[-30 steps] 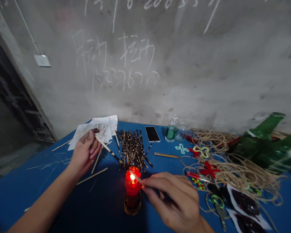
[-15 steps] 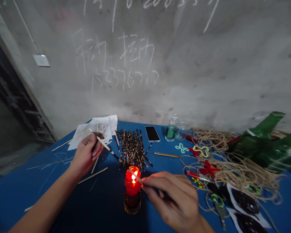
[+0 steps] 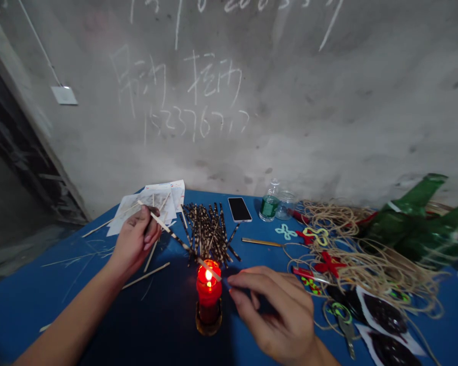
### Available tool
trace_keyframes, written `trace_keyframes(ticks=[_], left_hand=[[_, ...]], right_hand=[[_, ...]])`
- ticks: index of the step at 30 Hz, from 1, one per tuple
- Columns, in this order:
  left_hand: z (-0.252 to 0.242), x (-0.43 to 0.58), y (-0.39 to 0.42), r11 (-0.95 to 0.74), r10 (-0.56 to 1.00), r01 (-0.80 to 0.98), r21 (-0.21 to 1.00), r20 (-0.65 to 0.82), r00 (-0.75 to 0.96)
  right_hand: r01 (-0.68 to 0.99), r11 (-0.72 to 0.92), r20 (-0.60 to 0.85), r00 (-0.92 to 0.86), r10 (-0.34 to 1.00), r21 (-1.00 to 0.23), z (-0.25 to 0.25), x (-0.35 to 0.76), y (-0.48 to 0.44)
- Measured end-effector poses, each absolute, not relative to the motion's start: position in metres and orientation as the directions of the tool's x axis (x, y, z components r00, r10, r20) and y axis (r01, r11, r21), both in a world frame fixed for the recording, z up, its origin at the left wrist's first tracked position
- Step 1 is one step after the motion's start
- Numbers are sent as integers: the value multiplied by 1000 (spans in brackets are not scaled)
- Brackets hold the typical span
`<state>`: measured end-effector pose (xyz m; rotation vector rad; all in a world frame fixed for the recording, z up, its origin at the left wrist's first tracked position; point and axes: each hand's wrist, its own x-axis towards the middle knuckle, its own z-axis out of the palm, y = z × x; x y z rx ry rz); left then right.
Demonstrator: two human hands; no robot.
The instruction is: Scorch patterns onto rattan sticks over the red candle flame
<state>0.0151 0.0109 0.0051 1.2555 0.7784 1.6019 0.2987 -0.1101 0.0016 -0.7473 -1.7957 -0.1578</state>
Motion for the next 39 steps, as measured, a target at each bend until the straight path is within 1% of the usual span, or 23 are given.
trace_keyframes(ticks=[9,16,26,39], left_hand=[[8,14,10,-371,928,-292,882,365,-75],[6,13,12,-390,920,-266,881,382,-84],[4,10,15,-386,922,-285,877,378,-85],[7,11,13,-386,922,-288,876,371,-109]], right_hand=[[577,783,898,-183,400,-231,0,302,-111],[559,795,899,-184,397,-237,4,303,-112],[544,809,905,-193,378,-222,0,304,-111],[483,839,910,-180,373,-249,-1,309,-112]])
